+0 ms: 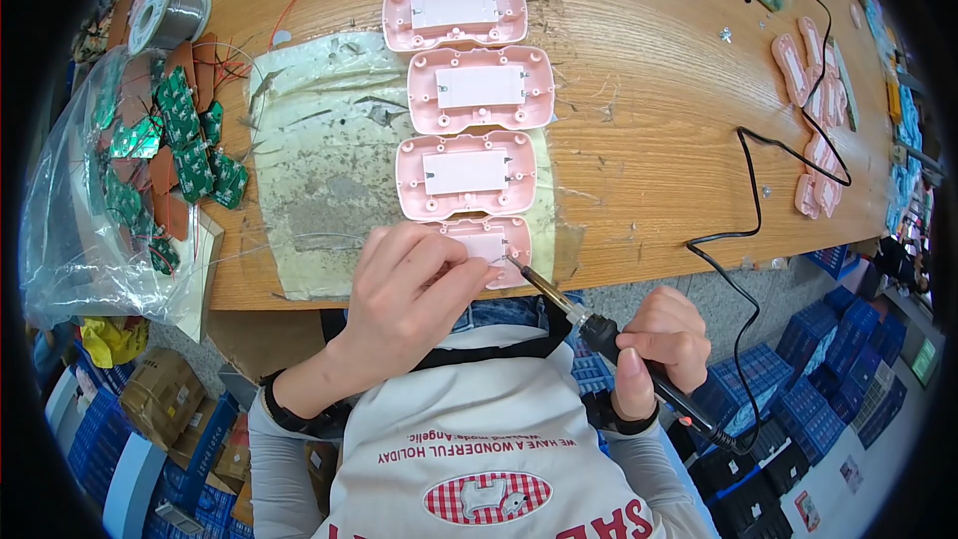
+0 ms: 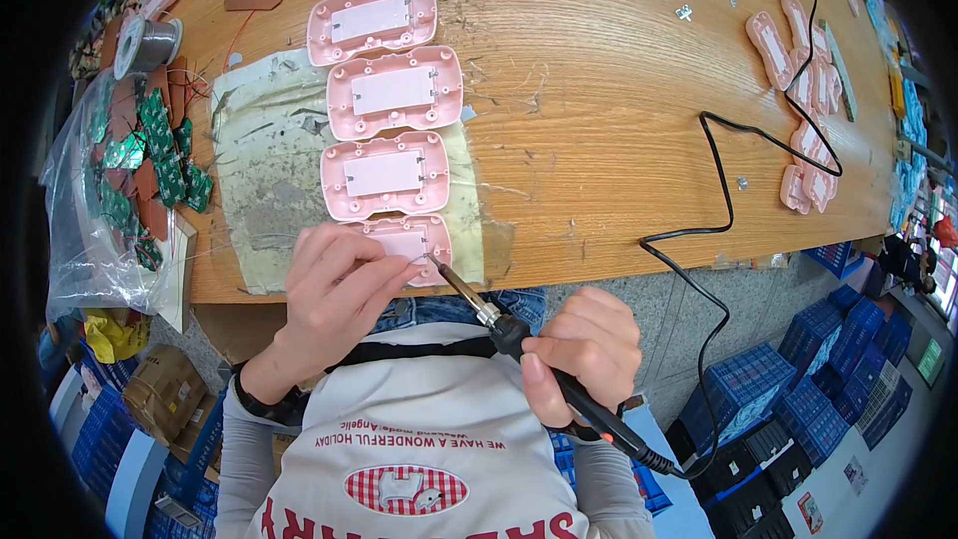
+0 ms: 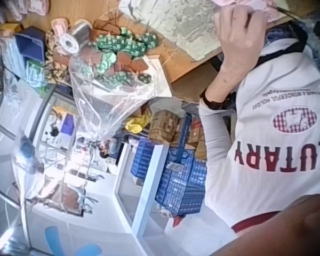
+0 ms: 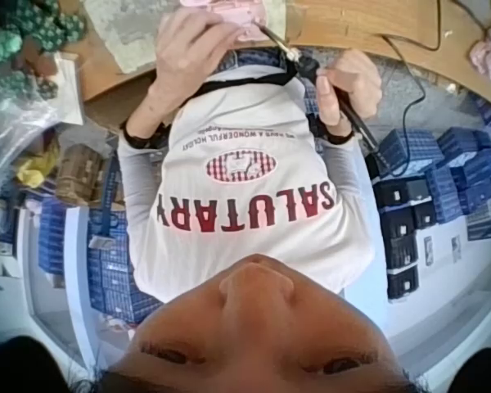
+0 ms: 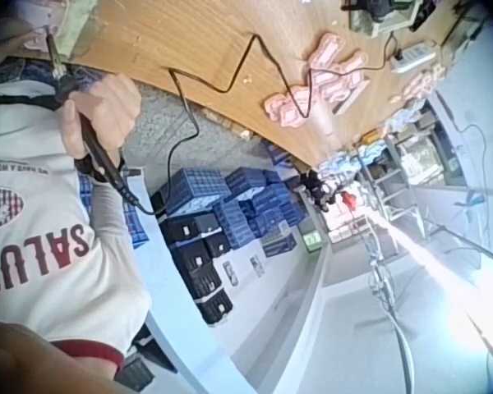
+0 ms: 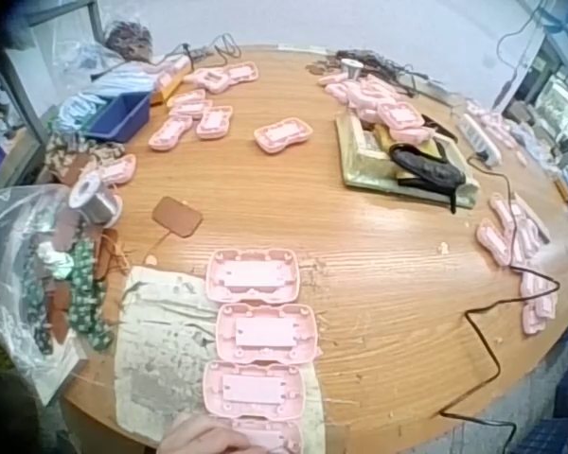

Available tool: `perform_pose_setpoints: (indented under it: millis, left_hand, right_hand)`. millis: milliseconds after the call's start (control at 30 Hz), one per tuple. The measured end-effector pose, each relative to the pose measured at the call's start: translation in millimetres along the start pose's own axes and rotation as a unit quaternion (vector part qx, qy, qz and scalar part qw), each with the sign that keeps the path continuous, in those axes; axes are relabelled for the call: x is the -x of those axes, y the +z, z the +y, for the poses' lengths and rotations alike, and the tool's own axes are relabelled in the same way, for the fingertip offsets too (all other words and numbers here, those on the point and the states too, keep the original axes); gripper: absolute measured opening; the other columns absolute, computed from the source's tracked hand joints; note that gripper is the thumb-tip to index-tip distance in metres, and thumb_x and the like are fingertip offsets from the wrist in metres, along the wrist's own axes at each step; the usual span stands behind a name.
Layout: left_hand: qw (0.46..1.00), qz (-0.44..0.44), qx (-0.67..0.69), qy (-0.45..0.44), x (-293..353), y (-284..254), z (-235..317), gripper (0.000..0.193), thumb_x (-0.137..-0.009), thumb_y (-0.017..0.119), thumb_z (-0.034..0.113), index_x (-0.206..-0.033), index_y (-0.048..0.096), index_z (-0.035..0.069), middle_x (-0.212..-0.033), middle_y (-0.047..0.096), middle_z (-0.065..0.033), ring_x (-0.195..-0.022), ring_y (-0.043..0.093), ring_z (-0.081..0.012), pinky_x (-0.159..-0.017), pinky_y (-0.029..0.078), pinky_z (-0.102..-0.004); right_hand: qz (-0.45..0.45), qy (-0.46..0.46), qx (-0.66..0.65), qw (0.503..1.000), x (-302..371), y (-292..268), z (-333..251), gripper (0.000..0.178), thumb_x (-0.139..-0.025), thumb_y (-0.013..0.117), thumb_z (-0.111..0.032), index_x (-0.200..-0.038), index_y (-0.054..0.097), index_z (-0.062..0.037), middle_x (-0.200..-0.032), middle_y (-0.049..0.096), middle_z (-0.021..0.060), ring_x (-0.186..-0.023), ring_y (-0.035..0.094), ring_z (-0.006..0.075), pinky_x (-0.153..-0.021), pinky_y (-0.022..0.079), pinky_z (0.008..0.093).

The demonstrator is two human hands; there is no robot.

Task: Soldering wires and electronic components into small plastic casings at a workshop table.

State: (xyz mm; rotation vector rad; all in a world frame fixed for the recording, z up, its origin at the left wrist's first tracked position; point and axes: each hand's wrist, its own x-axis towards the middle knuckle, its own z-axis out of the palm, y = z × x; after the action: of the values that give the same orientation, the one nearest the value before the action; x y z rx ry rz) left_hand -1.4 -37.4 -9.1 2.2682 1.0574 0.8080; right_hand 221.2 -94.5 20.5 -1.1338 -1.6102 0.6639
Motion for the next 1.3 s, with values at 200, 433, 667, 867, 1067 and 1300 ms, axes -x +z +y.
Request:
perform_pose_setpoints:
  millis: [200, 433, 667, 867, 1067, 1300]
  left_hand:
    - [1.000, -0.015, 0.010, 0.003, 0.1, -1.2, -0.5, 0.017, -0.066, 0.072, 0.009, -0.081, 0.064, 0.006, -0.074, 0.052, -0.0005, -0.070, 0.051, -0.0174, -0.062, 0.037, -0.0308]
    - [0.999, -0.015, 0.036, -0.002, -2.3, -5.0, -4.2, 0.019, -0.065, 0.074, 0.009, -0.081, 0.065, 0.006, -0.076, 0.055, -0.0021, -0.070, 0.053, -0.0180, -0.061, 0.040, -0.0302]
    - [0.972, 0.057, 0.109, -0.198, -24.0, -27.9, -24.4, 0.018, -0.069, 0.076, 0.010, -0.080, 0.063, 0.003, -0.070, 0.056, -0.0041, -0.062, 0.053, -0.0153, -0.055, 0.040, -0.0285]
    - [0.962, 0.164, 0.079, -0.202, -80.9, -28.4, -57.9, 0.033, -0.069, 0.078, 0.016, -0.070, 0.049, 0.001, -0.063, 0.051, -0.0069, -0.058, 0.048, -0.0180, -0.053, 0.039, -0.0296]
    - [0.966, 0.175, -0.053, -0.185, -73.3, -65.2, -77.3, 0.026, -0.074, 0.075, 0.017, -0.076, 0.055, 0.000, -0.071, 0.056, -0.0070, -0.066, 0.053, -0.0201, -0.061, 0.043, -0.0303]
    - [0.863, 0.182, -0.364, -0.300, -26.0, -108.1, -105.1, 0.031, -0.077, 0.068, 0.012, -0.104, 0.057, 0.004, -0.107, 0.057, -0.0138, -0.102, 0.052, -0.0304, -0.087, 0.041, -0.0398]
  right_hand:
    - [0.002, 0.002, 0.000, 1.000, 0.2, 0.1, -0.2, 0.010, -0.068, 0.061, -0.004, -0.071, 0.052, -0.0003, -0.052, 0.052, 0.0064, -0.038, 0.042, 0.0176, -0.039, 0.029, 0.0308]
    - [0.014, -0.009, 0.000, 1.000, -1.7, -0.6, 0.2, 0.010, -0.067, 0.061, -0.004, -0.070, 0.052, 0.0001, -0.051, 0.051, 0.0067, -0.038, 0.042, 0.0177, -0.039, 0.028, 0.0308]
    - [0.087, 0.004, -0.023, 0.996, -1.2, 1.5, 3.0, 0.013, -0.071, 0.061, -0.009, -0.069, 0.051, -0.0002, -0.051, 0.050, 0.0065, -0.039, 0.041, 0.0176, -0.041, 0.028, 0.0309]
    - [0.139, -0.001, -0.026, 0.990, -9.6, 2.2, 13.5, 0.015, -0.073, 0.055, -0.010, -0.069, 0.045, 0.0002, -0.058, 0.045, 0.0090, -0.050, 0.032, 0.0128, -0.050, 0.022, 0.0295]
    - [0.152, -0.025, -0.049, 0.987, -20.9, 6.3, 21.0, 0.015, -0.074, 0.053, -0.009, -0.068, 0.042, -0.0008, -0.057, 0.042, 0.0069, -0.053, 0.030, 0.0117, -0.051, 0.021, 0.0289]
    - [0.180, -0.008, -0.036, 0.983, -31.9, 10.4, 28.9, 0.019, -0.074, 0.057, -0.011, -0.065, 0.042, -0.0016, -0.054, 0.042, 0.0054, -0.047, 0.032, 0.0120, -0.048, 0.022, 0.0278]
